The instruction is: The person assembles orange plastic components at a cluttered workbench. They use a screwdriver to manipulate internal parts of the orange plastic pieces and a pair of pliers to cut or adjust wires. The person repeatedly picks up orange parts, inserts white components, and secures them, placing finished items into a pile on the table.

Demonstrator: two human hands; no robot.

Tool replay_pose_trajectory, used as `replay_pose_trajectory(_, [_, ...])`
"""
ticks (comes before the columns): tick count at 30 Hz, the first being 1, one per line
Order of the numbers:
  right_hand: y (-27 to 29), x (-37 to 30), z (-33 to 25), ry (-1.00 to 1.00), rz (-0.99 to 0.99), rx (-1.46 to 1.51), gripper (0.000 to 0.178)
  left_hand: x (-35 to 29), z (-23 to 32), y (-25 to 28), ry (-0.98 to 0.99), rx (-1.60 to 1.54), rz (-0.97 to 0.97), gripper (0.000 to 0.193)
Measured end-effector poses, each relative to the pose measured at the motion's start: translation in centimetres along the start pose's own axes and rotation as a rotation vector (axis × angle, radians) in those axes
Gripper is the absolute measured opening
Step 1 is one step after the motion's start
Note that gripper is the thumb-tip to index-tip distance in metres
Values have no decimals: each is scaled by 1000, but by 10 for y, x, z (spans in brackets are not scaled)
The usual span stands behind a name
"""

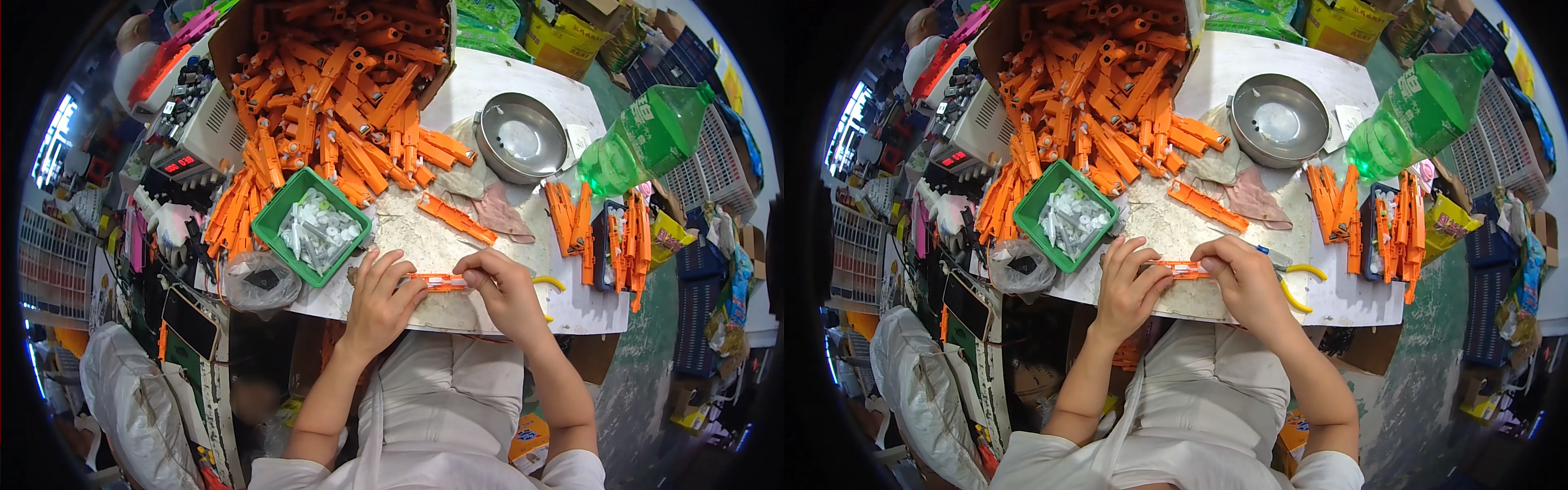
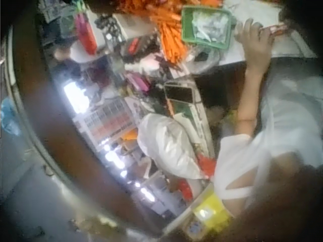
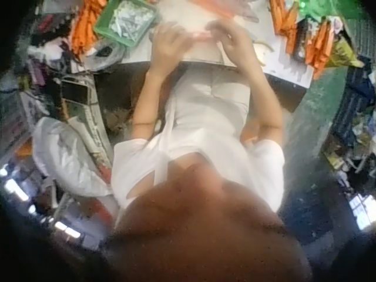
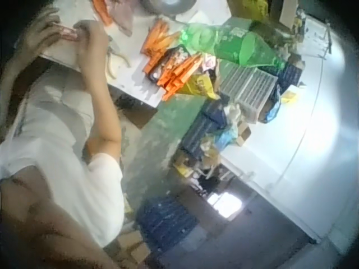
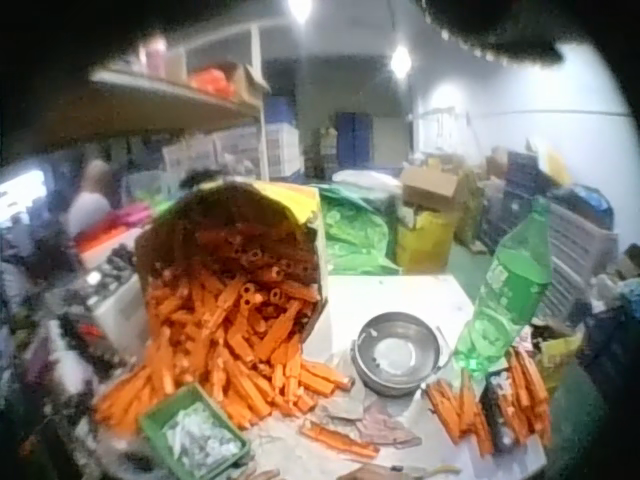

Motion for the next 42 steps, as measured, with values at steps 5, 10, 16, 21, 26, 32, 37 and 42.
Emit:
replay_pose_trajectory(5, [-13,22,3,-80,-47,16,8,-2,-1,1,3,-9,-6,18])
replay_pose_trajectory(10, [-27,40,14,-19,-159,-240,13,-5,-3,-1,3,-8,17,18])
replay_pose_trajectory(16, [-32,46,25,24,-251,-287,17,-3,-4,0,17,-30,8,18])
replay_pose_trajectory(21, [-30,45,23,-39,-290,-247,18,-4,-5,-2,28,-43,1,19])
replay_pose_trajectory(26, [-33,43,29,36,-225,-272,16,-3,-4,-1,36,-51,7,20])
replay_pose_trajectory(32, [-31,46,23,-61,-293,-247,17,-2,-3,0,42,-59,15,20])
replay_pose_trajectory(37, [-31,46,21,-115,-279,-221,20,-2,-4,-1,51,-66,21,20])
replay_pose_trajectory(42, [-31,41,23,-24,-267,-256,22,-3,-4,-2,57,-72,13,20])
Point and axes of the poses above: each hand's wrist, its own x-axis towards the middle knuckle, its own y-axis out of the back of the hand, z = x × y, the point moved 3 cm from there along x, towards the middle knuckle, and after that the axes turned 2 degrees about -z, right-handed, at the moved point
